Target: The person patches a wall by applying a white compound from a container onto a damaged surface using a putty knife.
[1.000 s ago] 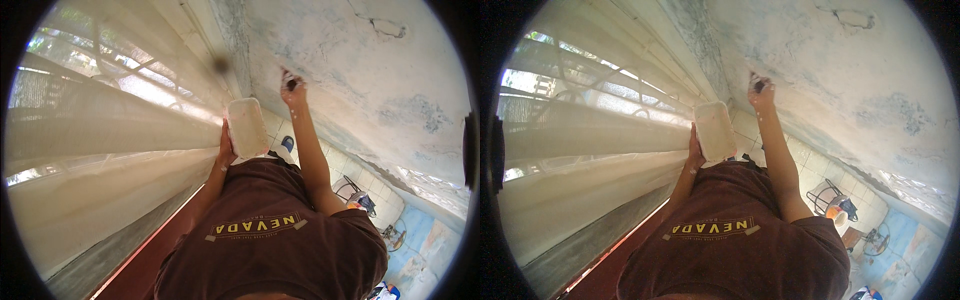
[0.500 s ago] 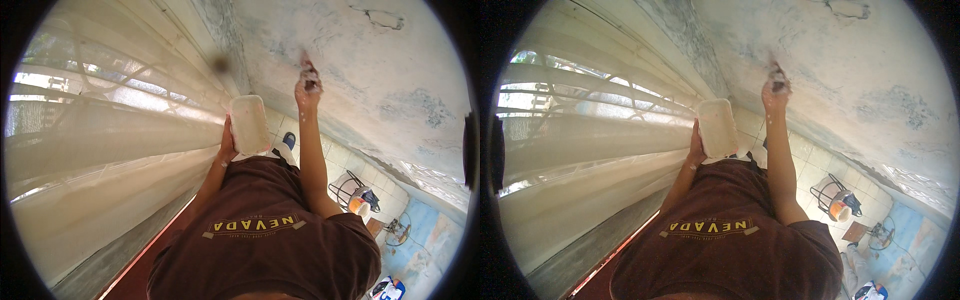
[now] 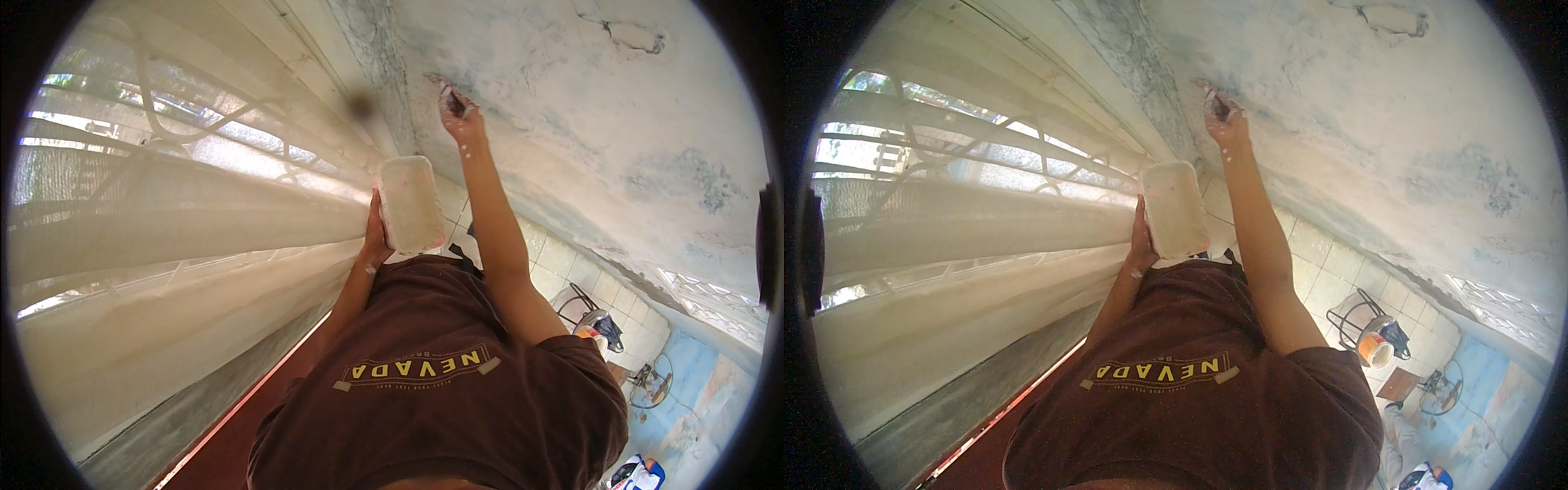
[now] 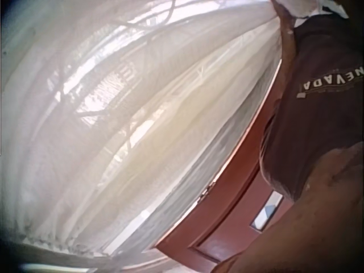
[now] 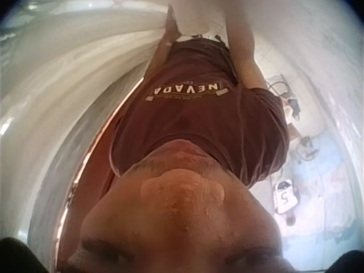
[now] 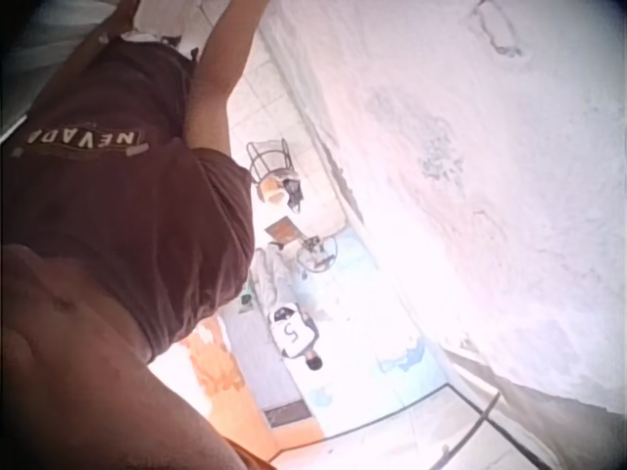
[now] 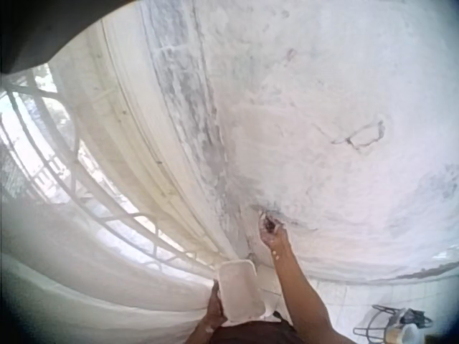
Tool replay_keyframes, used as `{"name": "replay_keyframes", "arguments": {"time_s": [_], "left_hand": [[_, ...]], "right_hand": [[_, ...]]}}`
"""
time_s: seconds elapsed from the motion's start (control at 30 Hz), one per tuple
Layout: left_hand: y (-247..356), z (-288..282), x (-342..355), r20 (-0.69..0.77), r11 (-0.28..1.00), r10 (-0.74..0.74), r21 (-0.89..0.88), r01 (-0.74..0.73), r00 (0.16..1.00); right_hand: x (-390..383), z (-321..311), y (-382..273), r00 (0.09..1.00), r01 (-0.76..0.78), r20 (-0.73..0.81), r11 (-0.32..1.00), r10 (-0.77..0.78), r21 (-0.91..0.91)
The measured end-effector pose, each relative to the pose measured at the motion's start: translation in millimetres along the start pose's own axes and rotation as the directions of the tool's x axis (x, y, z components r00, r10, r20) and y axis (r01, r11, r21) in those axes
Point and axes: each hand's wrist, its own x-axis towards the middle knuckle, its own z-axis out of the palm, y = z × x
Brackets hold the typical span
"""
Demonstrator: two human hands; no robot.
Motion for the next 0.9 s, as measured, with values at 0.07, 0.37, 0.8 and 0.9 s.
{"name": "replay_keyframes", "arguments": {"time_s": [0.07,0.37,0.8,0.9], "left_hand": [[-2,-6,-1,-0.058,1.0,0.022,0.01,-0.021,0.998],[-8,-24,-3,-0.14,0.996,0.085,0.037,-0.081,0.987],[-12,-1,5,-0.068,1.0,0.023,-0.02,-0.024,0.997],[-10,2,3,-0.109,0.998,0.057,0.031,-0.054,0.992]], "right_hand": [[-36,19,-3,0.994,0.074,0.09,0.995,-0.068,-0.069],[-60,-80,-44,0.98,0.104,0.172,0.994,-0.098,-0.025],[-112,27,-8,0.901,0.425,0.185,0.884,-0.393,-0.193],[-142,19,2,0.806,0.587,0.302,0.75,-0.509,-0.304]]}}
